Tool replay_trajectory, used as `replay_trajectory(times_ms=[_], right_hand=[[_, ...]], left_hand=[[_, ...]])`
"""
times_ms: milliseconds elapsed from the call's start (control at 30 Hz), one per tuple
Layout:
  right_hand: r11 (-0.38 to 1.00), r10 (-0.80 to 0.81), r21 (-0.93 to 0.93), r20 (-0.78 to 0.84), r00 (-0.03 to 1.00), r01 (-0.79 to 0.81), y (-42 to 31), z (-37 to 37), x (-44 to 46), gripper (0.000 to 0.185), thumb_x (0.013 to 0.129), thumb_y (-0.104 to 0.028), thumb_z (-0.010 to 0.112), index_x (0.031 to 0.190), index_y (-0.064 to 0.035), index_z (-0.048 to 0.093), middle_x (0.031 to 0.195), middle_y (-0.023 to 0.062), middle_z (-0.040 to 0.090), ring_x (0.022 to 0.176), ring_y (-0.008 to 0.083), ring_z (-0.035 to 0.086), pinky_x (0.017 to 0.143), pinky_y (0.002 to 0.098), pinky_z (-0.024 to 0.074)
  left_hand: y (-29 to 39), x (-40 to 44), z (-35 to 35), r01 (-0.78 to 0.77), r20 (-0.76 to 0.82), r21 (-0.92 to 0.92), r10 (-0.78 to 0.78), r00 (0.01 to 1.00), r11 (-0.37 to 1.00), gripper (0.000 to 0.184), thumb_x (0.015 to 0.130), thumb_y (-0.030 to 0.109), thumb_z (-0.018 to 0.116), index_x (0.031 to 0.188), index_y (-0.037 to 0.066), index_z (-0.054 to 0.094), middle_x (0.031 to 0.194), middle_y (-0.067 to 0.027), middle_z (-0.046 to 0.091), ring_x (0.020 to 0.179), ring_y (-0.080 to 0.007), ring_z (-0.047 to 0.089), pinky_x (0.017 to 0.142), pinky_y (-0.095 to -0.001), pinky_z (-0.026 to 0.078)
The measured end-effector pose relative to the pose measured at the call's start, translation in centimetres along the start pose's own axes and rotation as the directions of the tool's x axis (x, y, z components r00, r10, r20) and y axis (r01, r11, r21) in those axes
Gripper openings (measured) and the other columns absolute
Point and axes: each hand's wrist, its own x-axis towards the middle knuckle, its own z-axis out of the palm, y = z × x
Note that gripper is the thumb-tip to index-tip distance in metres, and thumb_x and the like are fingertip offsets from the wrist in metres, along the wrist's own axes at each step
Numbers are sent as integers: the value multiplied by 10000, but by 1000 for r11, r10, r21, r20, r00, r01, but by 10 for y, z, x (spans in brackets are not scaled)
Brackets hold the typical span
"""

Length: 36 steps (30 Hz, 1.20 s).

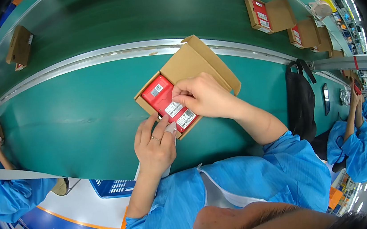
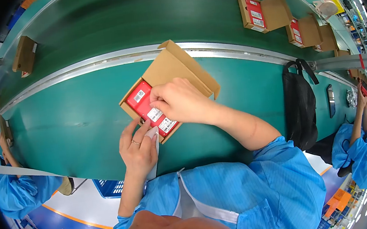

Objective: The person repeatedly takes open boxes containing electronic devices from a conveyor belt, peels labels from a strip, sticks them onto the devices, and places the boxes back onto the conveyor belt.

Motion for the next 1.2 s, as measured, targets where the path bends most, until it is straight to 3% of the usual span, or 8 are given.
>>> replay_trajectory(times_ms=[500, 867, 1067, 1200], right_hand=[[987, 45, -152, 10, 999, -43, 6, 8, 1, 64, 745, -67, 605, 717, -10, 617, 650, 133, 616, 585, 289, 595, 536, 367, 447], [979, 39, -202, -2, 999, -39, 7, 12, -1, 72, 749, -89, 603, 721, -26, 622, 672, 120, 625, 593, 291, 597, 539, 377, 453], [939, -11, -343, -22, 1000, 3, 9, 17, -4, 72, 754, -97, 599, 774, -30, 615, 670, 113, 618, 596, 294, 597, 510, 389, 465], [824, -91, -563, -28, 995, 60, 10, 30, -11, 102, 698, -128, 613, 776, -62, 604, 715, 82, 606, 609, 237, 603, 455, 357, 454]], left_hand=[[-1, -5, 7, 41, 28, 6, -41, 999, 999, 81, 723, 129, 652, 743, 59, 617, 1026, -88, 628, 979, -259, 592, 827, -432, 473], [1, -4, 4, 65, 52, 2, -65, 997, 998, 136, 700, 73, 655, 826, 33, 624, 1023, -82, 632, 996, -272, 593, 851, -437, 449], [1, 1, 3, 65, 92, 58, -70, 993, 996, 75, 728, 144, 649, 752, 92, 600, 1085, -30, 623, 952, -211, 569, 870, -457, 358], [-3, 9, -2, 51, 162, 51, -58, 985, 997, 82, 723, 146, 649, 756, 97, 593, 1104, -10, 618, 922, -209, 543, 861, -481, 341]])
